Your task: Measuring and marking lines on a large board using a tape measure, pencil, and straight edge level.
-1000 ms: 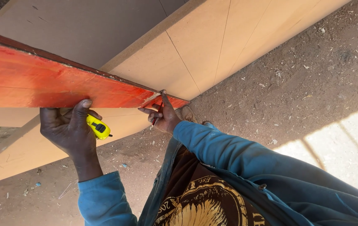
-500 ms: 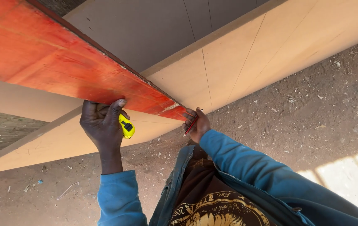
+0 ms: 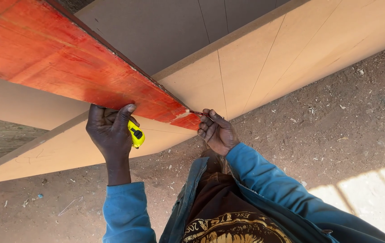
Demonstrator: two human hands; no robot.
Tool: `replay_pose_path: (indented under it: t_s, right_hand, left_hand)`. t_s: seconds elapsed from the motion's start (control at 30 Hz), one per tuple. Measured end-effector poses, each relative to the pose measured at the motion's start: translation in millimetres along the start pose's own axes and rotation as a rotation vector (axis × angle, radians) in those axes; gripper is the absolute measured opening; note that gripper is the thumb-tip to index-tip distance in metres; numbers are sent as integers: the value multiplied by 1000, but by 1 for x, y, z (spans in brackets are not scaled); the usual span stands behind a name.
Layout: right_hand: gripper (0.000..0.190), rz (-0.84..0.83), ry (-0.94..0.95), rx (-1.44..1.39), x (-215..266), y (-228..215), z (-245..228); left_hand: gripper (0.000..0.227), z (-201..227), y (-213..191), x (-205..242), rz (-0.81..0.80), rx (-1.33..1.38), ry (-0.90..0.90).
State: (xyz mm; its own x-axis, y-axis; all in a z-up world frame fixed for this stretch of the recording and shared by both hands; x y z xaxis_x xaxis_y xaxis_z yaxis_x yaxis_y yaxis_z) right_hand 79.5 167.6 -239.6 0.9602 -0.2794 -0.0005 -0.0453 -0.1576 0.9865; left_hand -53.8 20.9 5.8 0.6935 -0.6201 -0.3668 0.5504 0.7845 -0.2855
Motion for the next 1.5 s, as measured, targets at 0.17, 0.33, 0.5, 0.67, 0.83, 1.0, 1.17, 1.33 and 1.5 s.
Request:
replay_pose_path:
  t_s: [0.17,0.33,0.5,0.67,0.83,1.0,1.17,1.33,1.5]
  right_hand:
    - [23,-131,-46,-22,-6,46,-6]
    - [33,-284,-78,-7,-6,108,-15]
    - [37,-313,-70,25,-4,120,-16]
    - [36,-337,-64,119,-9,124,-15]
    - [35,-301,-58,210,-10,137,-15]
    - [37,-227,-50,274,-10,101,-9]
    - [38,-118,-41,274,-3,56,-2]
    - [45,-63,-118,230,-23,125,-1]
    - [42,-104,-164,225,-33,125,8]
  left_hand:
    - [33,-5,-1,0,-3,-17,7]
    - [33,-13,-1,1,22,41,-26]
    - [34,-10,-3,1,46,41,-44]
    - [34,-28,-3,4,79,61,-88]
    - [32,-12,3,0,117,127,-139]
    - [32,-27,0,1,123,112,-156]
    - [31,-14,0,-3,117,98,-179]
    - [22,-5,2,-4,150,52,-410]
    - [21,-28,-3,5,173,-40,-368]
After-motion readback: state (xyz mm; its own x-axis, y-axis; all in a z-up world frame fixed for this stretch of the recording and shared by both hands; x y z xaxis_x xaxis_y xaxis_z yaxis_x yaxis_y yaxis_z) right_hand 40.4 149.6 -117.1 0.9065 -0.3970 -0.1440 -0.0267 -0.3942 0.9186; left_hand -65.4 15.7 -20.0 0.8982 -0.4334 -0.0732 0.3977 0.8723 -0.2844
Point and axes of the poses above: each hand's wrist, its own x-axis away from the middle knuckle, its own y-axis out of the palm, z = x × y, the point moved 4 cm from there along -x, towards the middle knuckle, and after that the axes turned 15 degrees about -z, right-handed, at the moved point
